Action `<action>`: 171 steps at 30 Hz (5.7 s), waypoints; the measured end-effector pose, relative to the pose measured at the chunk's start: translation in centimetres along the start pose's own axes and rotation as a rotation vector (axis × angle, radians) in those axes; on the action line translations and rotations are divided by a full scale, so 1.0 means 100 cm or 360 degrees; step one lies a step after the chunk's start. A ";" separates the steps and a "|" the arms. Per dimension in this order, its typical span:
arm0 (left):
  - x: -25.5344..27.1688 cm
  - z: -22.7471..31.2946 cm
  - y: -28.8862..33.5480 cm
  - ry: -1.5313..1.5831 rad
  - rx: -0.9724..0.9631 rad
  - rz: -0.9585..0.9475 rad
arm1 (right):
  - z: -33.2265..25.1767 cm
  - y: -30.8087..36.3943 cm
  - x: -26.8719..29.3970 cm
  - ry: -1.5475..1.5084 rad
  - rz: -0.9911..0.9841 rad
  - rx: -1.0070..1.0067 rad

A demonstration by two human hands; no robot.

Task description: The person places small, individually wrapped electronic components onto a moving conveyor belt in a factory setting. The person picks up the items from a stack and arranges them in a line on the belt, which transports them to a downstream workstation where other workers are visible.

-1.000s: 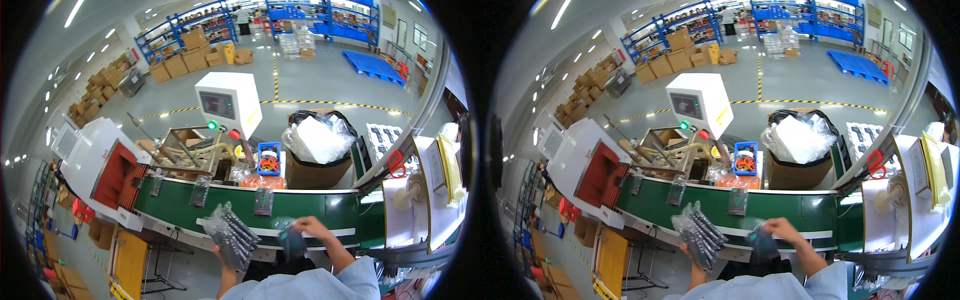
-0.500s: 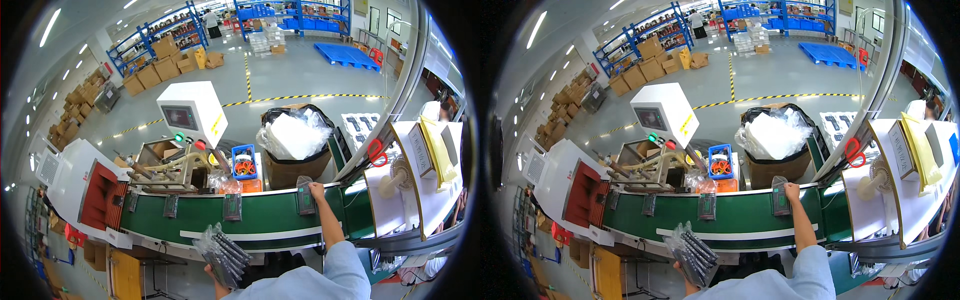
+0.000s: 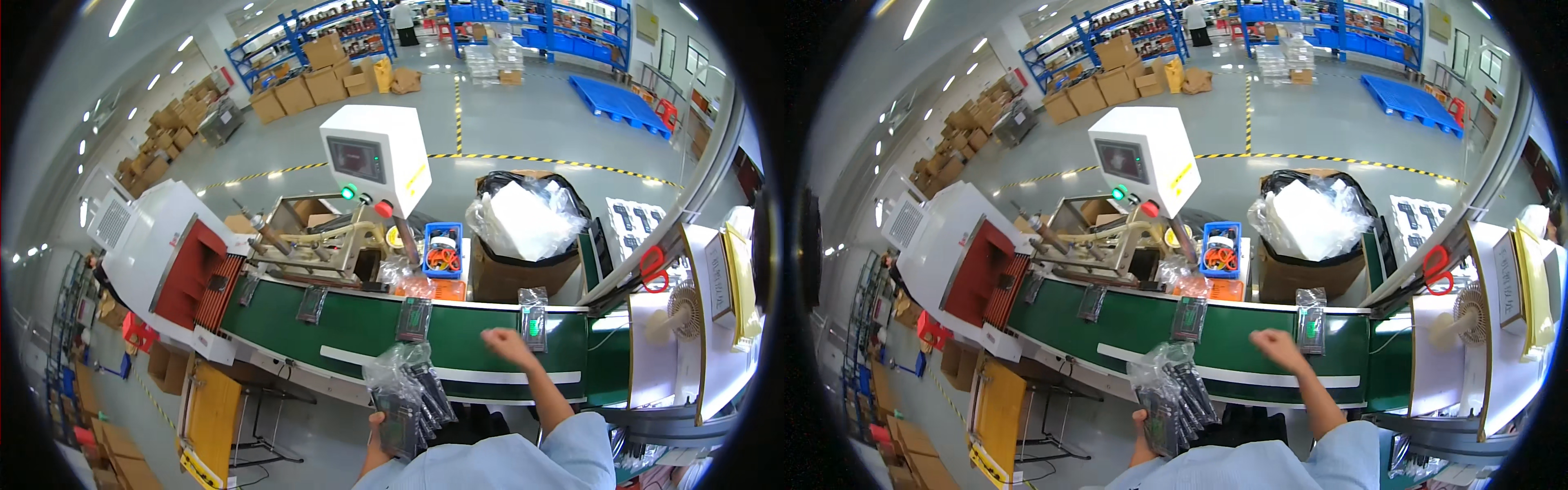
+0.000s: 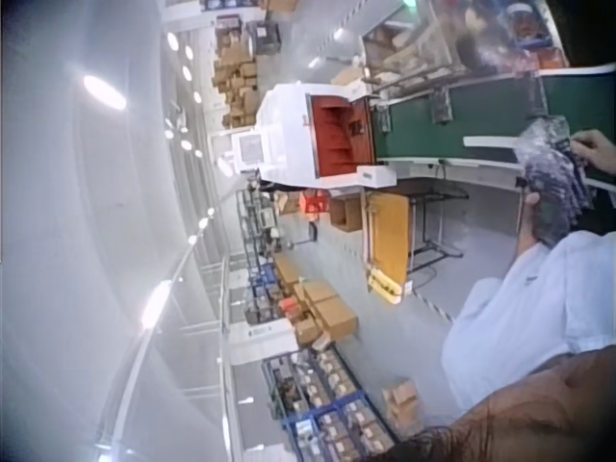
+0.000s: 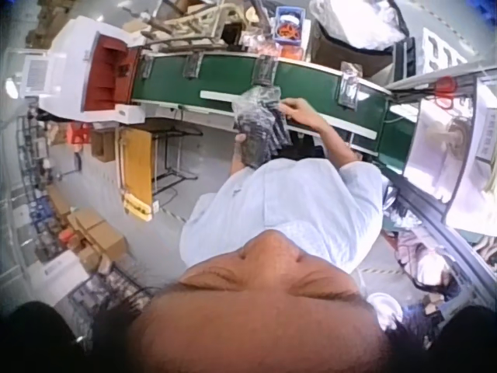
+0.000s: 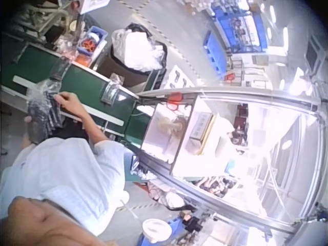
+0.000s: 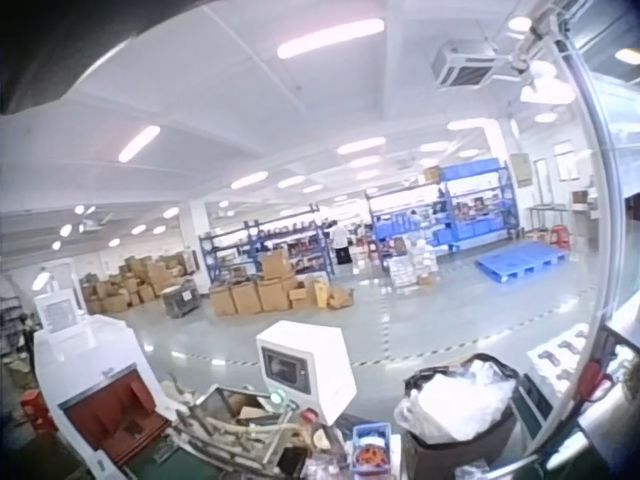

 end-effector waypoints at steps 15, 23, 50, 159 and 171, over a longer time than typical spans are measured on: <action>0.044 -0.027 0.053 -0.0069 0.0353 0.0122 | -0.111 0.034 -0.079 -0.0338 -0.0218 0.0392; 0.043 -0.037 0.055 -0.0137 0.0459 0.0108 | -0.105 0.025 -0.097 -0.0093 -0.0621 0.0033; 0.040 -0.045 0.047 -0.0156 0.0540 0.0204 | -0.021 0.079 -0.062 -0.0313 -0.0286 -0.0063; -0.007 0.000 0.002 -0.0085 0.0021 0.0103 | 0.175 -0.040 0.186 0.0852 0.1517 -0.0263; -0.028 -0.003 0.016 -0.0189 0.0306 0.0041 | 0.059 -0.019 0.108 0.0965 0.1218 0.0084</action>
Point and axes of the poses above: each hand's wrist, its own y-axis away from the middle knuckle, its own x-axis out of the back of the hand, z = x × y, the point moved 9 cm from there along -y, towards the middle knuckle, and after that the axes turned 10 degrees about y, right-handed, at the moved point
